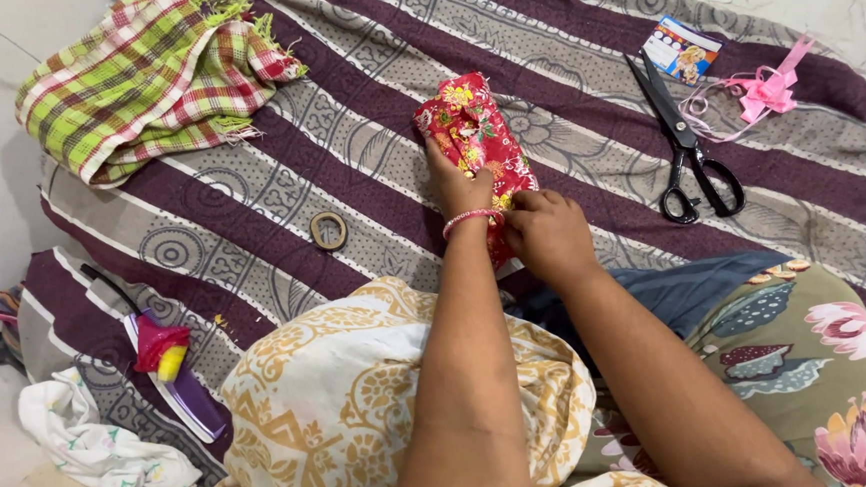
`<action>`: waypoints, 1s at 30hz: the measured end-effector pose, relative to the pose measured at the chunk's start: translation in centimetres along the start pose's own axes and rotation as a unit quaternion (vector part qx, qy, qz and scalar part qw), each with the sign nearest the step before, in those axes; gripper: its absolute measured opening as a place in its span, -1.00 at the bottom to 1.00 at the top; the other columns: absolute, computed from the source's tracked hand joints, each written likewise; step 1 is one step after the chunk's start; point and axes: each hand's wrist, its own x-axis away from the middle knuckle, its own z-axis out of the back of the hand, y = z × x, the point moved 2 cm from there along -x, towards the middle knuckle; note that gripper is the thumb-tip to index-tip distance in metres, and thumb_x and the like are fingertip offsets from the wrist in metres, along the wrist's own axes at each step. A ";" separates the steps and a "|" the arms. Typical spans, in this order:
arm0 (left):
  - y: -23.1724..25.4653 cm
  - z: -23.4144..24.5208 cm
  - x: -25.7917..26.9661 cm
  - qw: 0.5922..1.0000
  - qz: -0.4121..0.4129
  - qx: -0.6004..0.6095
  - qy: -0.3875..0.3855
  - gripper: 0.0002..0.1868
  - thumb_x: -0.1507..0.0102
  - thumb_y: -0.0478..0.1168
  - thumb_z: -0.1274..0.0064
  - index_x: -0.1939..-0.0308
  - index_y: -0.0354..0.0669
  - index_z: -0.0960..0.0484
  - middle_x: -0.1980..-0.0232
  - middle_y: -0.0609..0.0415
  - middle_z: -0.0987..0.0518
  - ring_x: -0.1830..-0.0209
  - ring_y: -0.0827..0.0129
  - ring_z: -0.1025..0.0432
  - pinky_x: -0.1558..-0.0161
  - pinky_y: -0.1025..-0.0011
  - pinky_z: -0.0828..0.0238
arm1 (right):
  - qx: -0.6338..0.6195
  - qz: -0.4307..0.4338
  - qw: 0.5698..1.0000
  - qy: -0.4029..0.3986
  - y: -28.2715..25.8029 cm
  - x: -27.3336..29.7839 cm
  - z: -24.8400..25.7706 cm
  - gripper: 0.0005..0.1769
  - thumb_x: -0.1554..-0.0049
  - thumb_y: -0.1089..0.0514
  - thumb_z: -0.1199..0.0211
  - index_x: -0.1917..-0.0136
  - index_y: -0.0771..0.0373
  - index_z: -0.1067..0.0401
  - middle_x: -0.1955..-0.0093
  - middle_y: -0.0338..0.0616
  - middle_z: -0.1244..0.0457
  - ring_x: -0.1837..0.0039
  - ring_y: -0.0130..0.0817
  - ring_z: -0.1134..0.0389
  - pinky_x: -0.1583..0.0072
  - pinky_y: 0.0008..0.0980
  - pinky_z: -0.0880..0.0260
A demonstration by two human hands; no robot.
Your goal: The person wraps a small red plastic container with a floral-patterned paper. They fold the paper around the container, smooth the edges, and use scissors to cut a piece of tape to secure the wrapping.
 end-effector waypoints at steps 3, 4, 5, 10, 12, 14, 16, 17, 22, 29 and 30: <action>0.5 0.0 -0.7 0.983 -0.034 -0.172 -0.047 0.17 -0.01 -0.18 -0.30 -0.62 0.10 0.03 -0.53 -0.36 -0.16 -0.54 -0.23 -0.12 -0.47 -0.04 -0.07 | 0.008 -0.002 1.000 -0.010 -0.3 -0.3 0.5 -0.75 -0.01 -0.07 -0.32 0.14 0.07 -0.65 -0.11 -0.23 -0.39 -0.18 -0.16 -0.36 -0.16 -0.07 -0.34; 0.5 0.0 -0.7 0.982 -0.048 -0.175 -0.044 0.14 -0.01 -0.15 -0.29 -0.60 0.17 0.01 -0.53 -0.39 -0.13 -0.53 -0.28 -0.10 -0.45 -0.07 -0.07 | 0.011 -0.013 1.000 -0.025 -0.3 -0.4 0.6 -0.75 -0.02 -0.07 -0.30 0.15 0.07 -0.65 -0.09 -0.24 -0.40 -0.16 -0.17 -0.37 -0.15 -0.05 -0.34; 0.4 0.1 -0.5 0.981 -0.062 -0.180 -0.040 0.11 -0.02 -0.11 -0.28 -0.58 0.24 0.00 -0.53 -0.42 -0.11 -0.53 -0.32 -0.08 -0.43 -0.11 -0.07 | 0.013 -0.024 0.999 -0.041 -0.2 -0.7 0.7 -0.75 -0.03 -0.07 -0.29 0.16 0.06 -0.65 -0.07 -0.26 -0.40 -0.15 -0.17 -0.37 -0.13 -0.04 -0.34; -0.2 -0.1 0.3 0.963 -0.157 -0.219 0.000 -0.09 -0.14 -0.02 -0.15 -0.55 0.35 -0.11 -0.57 -0.47 -0.03 -0.55 -0.37 -0.01 -0.43 -0.19 -0.08 | -0.013 -0.038 0.998 -0.040 0.5 -2.4 0.7 -0.76 0.00 -0.04 -0.26 0.26 0.09 -0.65 0.07 -0.22 -0.42 -0.02 -0.13 -0.39 -0.07 -0.03 -0.36; -0.1 -0.3 0.9 0.936 -0.234 -0.257 0.059 -0.17 -0.17 -0.06 -0.09 -0.54 0.37 -0.21 -0.62 -0.41 0.00 -0.64 -0.31 0.05 -0.48 -0.17 -0.09 | -0.017 -0.037 0.999 -0.033 0.8 -2.7 0.4 -0.75 -0.01 -0.02 -0.25 0.29 0.12 -0.64 0.10 -0.19 -0.42 0.02 -0.11 -0.39 -0.04 -0.04 -0.37; 0.1 -0.6 1.1 0.919 -0.221 -0.323 0.044 -0.32 -0.17 -0.04 -0.07 -0.40 0.45 -0.35 -0.65 -0.24 -0.01 -0.67 -0.19 0.08 -0.49 -0.14 -0.11 | -0.012 -0.048 0.998 -0.049 1.3 -2.7 0.1 -0.76 -0.01 0.00 -0.26 0.30 0.14 -0.63 0.12 -0.18 -0.42 0.04 -0.09 -0.39 -0.05 -0.04 -0.38; 0.6 -0.4 1.0 0.909 -0.196 -0.367 0.019 -0.41 -0.18 -0.01 -0.06 -0.33 0.49 -0.43 -0.67 -0.15 0.01 -0.68 -0.10 0.11 -0.47 -0.14 -0.11 | -0.025 -0.060 0.997 -0.051 1.5 -3.1 -0.2 -0.76 -0.04 0.00 -0.26 0.28 0.15 -0.63 0.13 -0.14 -0.41 0.03 -0.07 -0.39 -0.08 -0.05 -0.39; 0.9 -0.3 0.9 0.909 -0.177 -0.376 0.002 -0.42 -0.18 0.01 -0.05 -0.32 0.49 -0.45 -0.66 -0.14 0.03 -0.68 -0.08 0.13 -0.45 -0.15 -0.09 | -0.038 -0.067 0.996 -0.046 1.9 -3.5 -0.1 -0.76 -0.07 0.00 -0.27 0.25 0.15 -0.63 0.13 -0.12 -0.41 0.01 -0.07 -0.39 -0.11 -0.05 -0.40; 2.2 0.4 1.5 0.909 -0.145 -0.388 -0.037 -0.41 -0.26 0.10 0.02 -0.41 0.50 -0.40 -0.67 -0.16 0.11 -0.68 -0.06 0.20 -0.47 -0.15 0.03 | -0.119 -0.022 0.988 0.092 3.2 -6.0 -0.7 -0.71 -0.16 0.07 -0.21 -0.08 0.21 -0.60 -0.12 -0.06 -0.39 -0.20 -0.01 -0.36 -0.25 -0.04 -0.34; 2.3 0.0 0.6 0.902 -0.074 -0.410 -0.113 -0.30 -0.36 0.07 0.10 -0.56 0.07 -0.16 -0.71 -0.01 0.20 -0.71 0.05 0.32 -0.59 0.02 0.29 | -0.096 0.068 0.993 -0.011 4.3 -11.2 -5.2 -0.42 -0.31 -0.15 -0.07 -0.46 0.22 -0.36 -0.51 0.03 -0.19 -0.56 0.01 -0.09 -0.48 0.08 0.02; 2.5 0.2 0.5 0.920 -0.070 -0.372 -0.100 -0.29 -0.39 0.07 0.11 -0.59 -0.01 -0.13 -0.72 0.04 0.18 -0.72 0.07 0.32 -0.62 0.04 0.32 | -0.089 0.069 0.993 -0.033 4.4 -11.8 -5.8 -0.39 -0.32 -0.19 -0.05 -0.47 0.22 -0.34 -0.53 0.04 -0.16 -0.57 0.00 -0.06 -0.50 0.09 0.07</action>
